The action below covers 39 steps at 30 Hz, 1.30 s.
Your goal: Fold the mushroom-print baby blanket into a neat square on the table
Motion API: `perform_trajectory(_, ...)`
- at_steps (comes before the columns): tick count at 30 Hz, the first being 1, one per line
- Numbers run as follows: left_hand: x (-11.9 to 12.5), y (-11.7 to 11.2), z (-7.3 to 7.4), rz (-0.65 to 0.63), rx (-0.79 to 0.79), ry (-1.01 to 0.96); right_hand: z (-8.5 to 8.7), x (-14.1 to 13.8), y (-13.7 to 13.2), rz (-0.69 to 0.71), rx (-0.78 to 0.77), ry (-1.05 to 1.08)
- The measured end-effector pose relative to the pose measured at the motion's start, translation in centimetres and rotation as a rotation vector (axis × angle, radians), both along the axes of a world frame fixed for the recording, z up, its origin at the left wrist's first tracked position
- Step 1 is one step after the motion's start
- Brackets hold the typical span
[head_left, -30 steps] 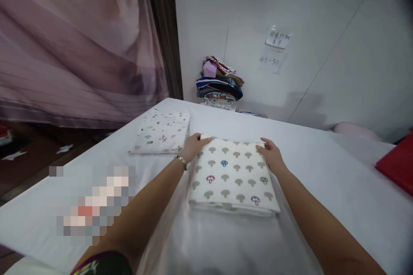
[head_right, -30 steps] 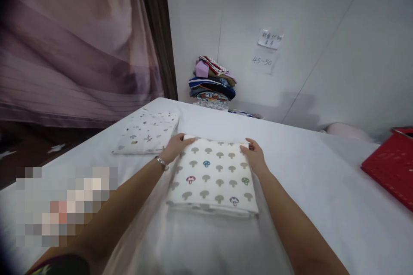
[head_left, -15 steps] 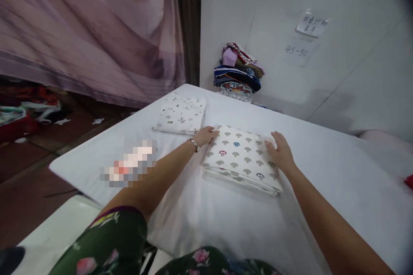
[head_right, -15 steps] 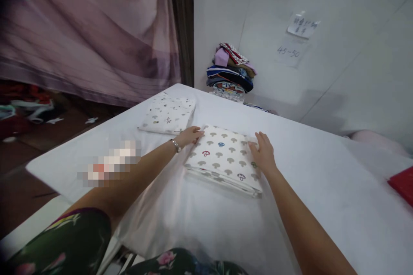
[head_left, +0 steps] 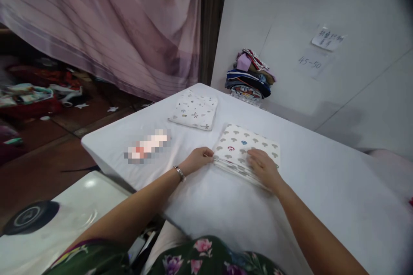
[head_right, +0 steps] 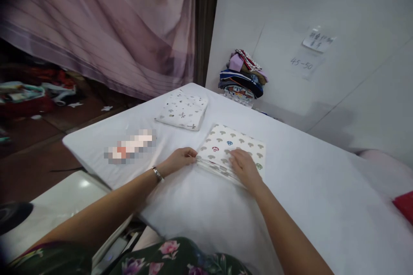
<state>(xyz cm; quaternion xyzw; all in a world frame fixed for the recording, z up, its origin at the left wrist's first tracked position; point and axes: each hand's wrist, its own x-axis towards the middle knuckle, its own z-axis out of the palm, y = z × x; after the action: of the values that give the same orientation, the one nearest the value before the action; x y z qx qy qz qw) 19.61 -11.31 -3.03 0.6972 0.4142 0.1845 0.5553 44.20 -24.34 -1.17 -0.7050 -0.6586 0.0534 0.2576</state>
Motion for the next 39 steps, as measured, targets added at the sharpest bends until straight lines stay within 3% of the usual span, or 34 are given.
perform_trajectory(4, 0.4, -1.1, -0.4, 0.046, 0.117, 0.006, 0.9, -4.3, 1.2, 0.174, 0.046, 0.067)
perform_trajectory(8, 0.9, -1.9, -0.2, 0.111, 0.144, 0.022, 0.7, -6.3, 2.4, 0.215, 0.044, -0.04)
perform_trajectory(13, 1.5, -2.7, -0.2, 0.193, 0.22, 0.058, -0.3, -6.6, 3.2, 0.203, 0.058, -0.12)
perform_trajectory(21, 2.6, -3.3, -0.6, 0.239, 0.269, 0.151, -1.2, -6.9, 3.6, 0.117, 0.117, -0.054)
perform_trajectory(29, 3.6, -3.5, -0.5, 0.312, 0.324, 0.239, -1.6, -6.9, 3.2, 0.139, 0.202, -0.04)
perform_trajectory(39, 3.1, -3.0, -0.3, 0.298, 0.313, 0.165, -2.0, -7.4, 3.2, 0.132, 0.075, -0.205)
